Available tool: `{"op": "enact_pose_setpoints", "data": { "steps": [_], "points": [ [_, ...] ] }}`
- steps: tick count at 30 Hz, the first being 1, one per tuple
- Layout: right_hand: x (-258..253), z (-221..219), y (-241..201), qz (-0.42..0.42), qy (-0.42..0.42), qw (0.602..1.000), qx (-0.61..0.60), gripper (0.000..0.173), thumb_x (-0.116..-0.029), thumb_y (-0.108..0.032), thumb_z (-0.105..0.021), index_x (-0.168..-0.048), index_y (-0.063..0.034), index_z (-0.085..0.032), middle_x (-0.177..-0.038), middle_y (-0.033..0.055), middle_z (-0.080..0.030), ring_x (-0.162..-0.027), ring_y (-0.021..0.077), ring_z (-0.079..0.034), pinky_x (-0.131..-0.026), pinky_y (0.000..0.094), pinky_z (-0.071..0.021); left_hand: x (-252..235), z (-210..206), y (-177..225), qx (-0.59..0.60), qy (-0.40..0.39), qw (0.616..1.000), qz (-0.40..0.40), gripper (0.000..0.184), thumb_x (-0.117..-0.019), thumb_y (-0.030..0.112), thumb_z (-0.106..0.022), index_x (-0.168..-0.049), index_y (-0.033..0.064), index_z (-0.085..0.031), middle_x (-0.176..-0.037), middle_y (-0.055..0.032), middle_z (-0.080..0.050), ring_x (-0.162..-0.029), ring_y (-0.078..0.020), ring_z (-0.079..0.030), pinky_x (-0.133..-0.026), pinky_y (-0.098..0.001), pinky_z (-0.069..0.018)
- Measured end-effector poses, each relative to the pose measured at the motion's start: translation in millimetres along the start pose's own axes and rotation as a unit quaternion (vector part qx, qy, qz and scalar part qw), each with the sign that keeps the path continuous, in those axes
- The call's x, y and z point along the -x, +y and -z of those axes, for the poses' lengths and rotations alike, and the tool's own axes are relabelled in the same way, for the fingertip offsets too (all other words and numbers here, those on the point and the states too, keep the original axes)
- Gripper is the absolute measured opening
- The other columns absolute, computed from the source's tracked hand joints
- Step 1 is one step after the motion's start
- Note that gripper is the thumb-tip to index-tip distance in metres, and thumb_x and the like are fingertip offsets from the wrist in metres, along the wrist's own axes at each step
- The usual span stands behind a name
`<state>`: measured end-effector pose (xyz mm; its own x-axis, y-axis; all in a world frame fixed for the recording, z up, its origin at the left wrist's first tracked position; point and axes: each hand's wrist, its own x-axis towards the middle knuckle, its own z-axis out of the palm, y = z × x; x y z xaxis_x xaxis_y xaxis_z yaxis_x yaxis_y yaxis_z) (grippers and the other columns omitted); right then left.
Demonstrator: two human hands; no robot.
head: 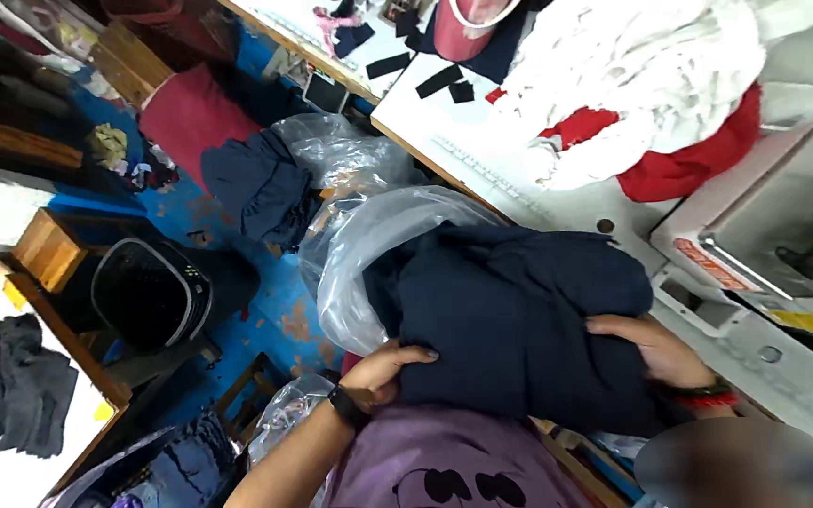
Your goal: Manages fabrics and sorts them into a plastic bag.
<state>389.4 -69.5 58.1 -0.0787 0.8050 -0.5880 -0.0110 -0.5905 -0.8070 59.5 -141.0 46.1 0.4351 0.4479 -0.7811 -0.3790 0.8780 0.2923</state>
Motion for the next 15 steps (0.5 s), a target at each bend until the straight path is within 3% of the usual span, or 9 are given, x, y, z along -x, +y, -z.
{"op": "enact_pose_setpoints", "data": {
  "steps": [2,6,8,11,12,13,14,15],
  "points": [
    [4.1,-13.3,-24.8,0.002,0.005,1.000,0.010,0.024,-0.0810,-0.004,-0.058,-0.095,-0.0219,-0.067,-0.080,-0.0150,-0.073,-0.075,-0.0048,-0.068,-0.071,0.0168,-0.0593,16.4,-3.3,15.0,0.015,0.004,0.999,-0.036,0.019,-0.0953,0.011,-0.059,-0.114,0.0069,-0.062,-0.097,-0.0074,-0.074,-0.090,-0.0176,-0.073,-0.083,-0.0381,-0.0610],
    [-1.6,-52.4,-76.4,-0.026,-0.026,0.999,-0.002,0.026,-0.1011,-0.012,-0.047,-0.090,-0.0237,-0.067,-0.078,-0.0150,-0.071,-0.072,-0.0064,-0.065,-0.066,0.0150,-0.0564,55.6,-9.1,70.8,0.121,0.089,0.976,-0.159,0.014,-0.0958,0.015,-0.057,-0.098,0.0114,-0.069,-0.087,-0.0054,-0.075,-0.078,-0.0140,-0.073,-0.068,-0.0317,-0.0624],
    [-20.3,-81.1,-90.7,-0.066,-0.038,0.994,-0.074,0.022,-0.1031,-0.016,-0.049,-0.090,-0.0210,-0.066,-0.076,-0.0105,-0.069,-0.067,-0.0029,-0.064,-0.058,0.0168,-0.0548,55.4,2.4,95.2,0.182,0.138,0.951,-0.207,0.017,-0.1012,0.019,-0.054,-0.101,0.0088,-0.068,-0.085,-0.0062,-0.073,-0.075,-0.0137,-0.072,-0.063,-0.0301,-0.0618],
    [-63.4,-127.2,-98.2,-0.097,-0.044,0.983,-0.147,0.018,-0.1035,-0.017,-0.047,-0.090,-0.0176,-0.059,-0.072,-0.0058,-0.063,-0.064,0.0029,-0.061,-0.056,0.0219,-0.0533,40.6,30.8,111.2,0.187,0.199,0.933,-0.233,0.025,-0.1054,0.027,-0.048,-0.100,0.0102,-0.066,-0.080,-0.0036,-0.071,-0.069,-0.0121,-0.070,-0.059,-0.0283,-0.0595],
    [-79.6,-139.3,-97.6,-0.105,-0.053,0.982,-0.150,0.018,-0.1043,-0.017,-0.045,-0.090,-0.0167,-0.057,-0.071,-0.0047,-0.062,-0.064,0.0043,-0.061,-0.056,0.0234,-0.0532,34.1,41.3,110.1,0.147,0.240,0.929,-0.239,0.022,-0.1056,0.024,-0.048,-0.105,0.0101,-0.064,-0.083,-0.0049,-0.070,-0.072,-0.0135,-0.069,-0.062,-0.0301,-0.0593],
    [-94.8,-150.4,-96.2,-0.115,-0.059,0.980,-0.149,0.018,-0.1037,-0.017,-0.045,-0.090,-0.0152,-0.056,-0.071,-0.0032,-0.061,-0.063,0.0058,-0.061,-0.056,0.0249,-0.0532,27.9,53.6,106.2,0.091,0.276,0.922,-0.255,0.020,-0.1053,0.018,-0.049,-0.119,0.0085,-0.060,-0.093,-0.0091,-0.070,-0.080,-0.0177,-0.070,-0.070,-0.0349,-0.0598],
    [-107.8,-160.0,-92.8,-0.132,-0.058,0.978,-0.153,0.014,-0.1020,-0.016,-0.047,-0.093,-0.0125,-0.057,-0.073,-0.0003,-0.062,-0.064,0.0085,-0.062,-0.056,0.0275,-0.0541,24.8,68.2,99.3,0.005,0.302,0.913,-0.275,0.038,-0.1038,0.012,-0.052,-0.141,0.0067,-0.047,-0.113,-0.0150,-0.067,-0.095,-0.0228,-0.069,-0.080,-0.0404,-0.0597],
    [-115.4,-169.4,-90.8,-0.150,-0.051,0.976,-0.151,0.010,-0.1003,-0.015,-0.050,-0.096,-0.0106,-0.057,-0.076,0.0021,-0.062,-0.066,0.0108,-0.063,-0.058,0.0299,-0.0547,26.8,79.7,93.5,-0.104,0.331,0.893,-0.287,0.059,-0.1015,0.012,-0.059,-0.153,0.0057,-0.031,-0.131,-0.0195,-0.061,-0.110,-0.0268,-0.068,-0.089,-0.0444,-0.0595]
  ]
}}
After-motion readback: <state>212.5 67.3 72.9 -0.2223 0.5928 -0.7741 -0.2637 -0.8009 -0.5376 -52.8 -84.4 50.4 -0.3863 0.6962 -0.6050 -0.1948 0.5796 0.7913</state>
